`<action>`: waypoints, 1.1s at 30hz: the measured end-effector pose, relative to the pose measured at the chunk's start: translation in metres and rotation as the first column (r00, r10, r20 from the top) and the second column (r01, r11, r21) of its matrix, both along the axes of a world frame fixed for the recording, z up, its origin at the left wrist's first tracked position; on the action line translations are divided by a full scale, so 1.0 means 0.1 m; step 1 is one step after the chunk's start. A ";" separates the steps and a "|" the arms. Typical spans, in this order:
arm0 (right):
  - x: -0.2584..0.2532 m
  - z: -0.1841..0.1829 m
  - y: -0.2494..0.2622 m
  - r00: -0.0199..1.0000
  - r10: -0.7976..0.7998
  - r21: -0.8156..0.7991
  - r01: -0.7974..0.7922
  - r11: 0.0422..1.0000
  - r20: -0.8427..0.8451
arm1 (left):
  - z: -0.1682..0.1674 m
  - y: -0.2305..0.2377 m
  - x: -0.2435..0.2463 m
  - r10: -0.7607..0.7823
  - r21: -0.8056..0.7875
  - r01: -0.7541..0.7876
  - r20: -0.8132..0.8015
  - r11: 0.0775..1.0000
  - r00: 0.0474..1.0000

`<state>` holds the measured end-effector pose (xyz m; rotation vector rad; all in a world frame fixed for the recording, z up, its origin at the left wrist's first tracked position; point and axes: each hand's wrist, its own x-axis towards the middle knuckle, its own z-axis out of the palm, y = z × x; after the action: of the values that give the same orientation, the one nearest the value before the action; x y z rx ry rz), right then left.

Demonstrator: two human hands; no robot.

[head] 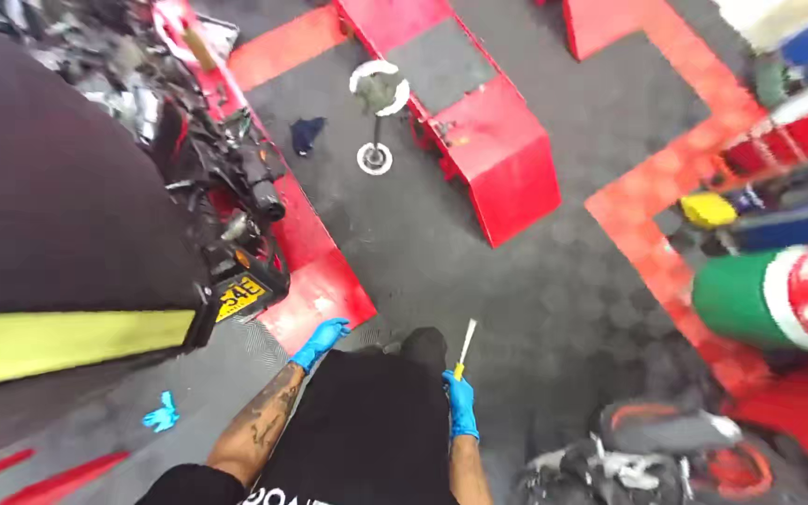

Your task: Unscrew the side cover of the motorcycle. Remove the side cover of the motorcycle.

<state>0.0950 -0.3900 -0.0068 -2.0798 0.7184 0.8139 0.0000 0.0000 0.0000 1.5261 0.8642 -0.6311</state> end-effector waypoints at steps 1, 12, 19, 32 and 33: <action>0.45 0.00 0.21 0.974 0.225 -0.077 -0.226 0.971 -0.015 | 0.11 0.06 0.25 0.099 -0.027 -0.097 0.054 0.995 0.994; 4.00 0.09 2.01 0.862 0.501 0.124 -0.491 0.862 -0.077 | -0.57 0.79 1.41 0.362 0.095 -0.356 -0.423 0.929 0.831; 5.68 0.07 4.20 0.464 0.862 0.079 -0.870 0.487 -0.204 | -0.32 2.27 2.64 0.824 0.140 -0.816 -0.189 0.561 0.534; 5.78 -1.02 8.56 0.467 0.765 0.417 -0.648 0.637 -0.444 | -3.33 8.20 5.39 0.898 0.342 -0.842 -0.007 0.416 0.441; 5.78 -1.13 8.75 0.443 0.771 0.436 -0.644 0.629 -0.458 | -3.71 8.64 5.51 0.885 0.398 -0.807 -0.026 0.436 0.465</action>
<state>0.6732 0.4853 -0.1193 -1.8812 -0.0334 2.0376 0.5507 0.8645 -0.3708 1.0529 1.8464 0.1427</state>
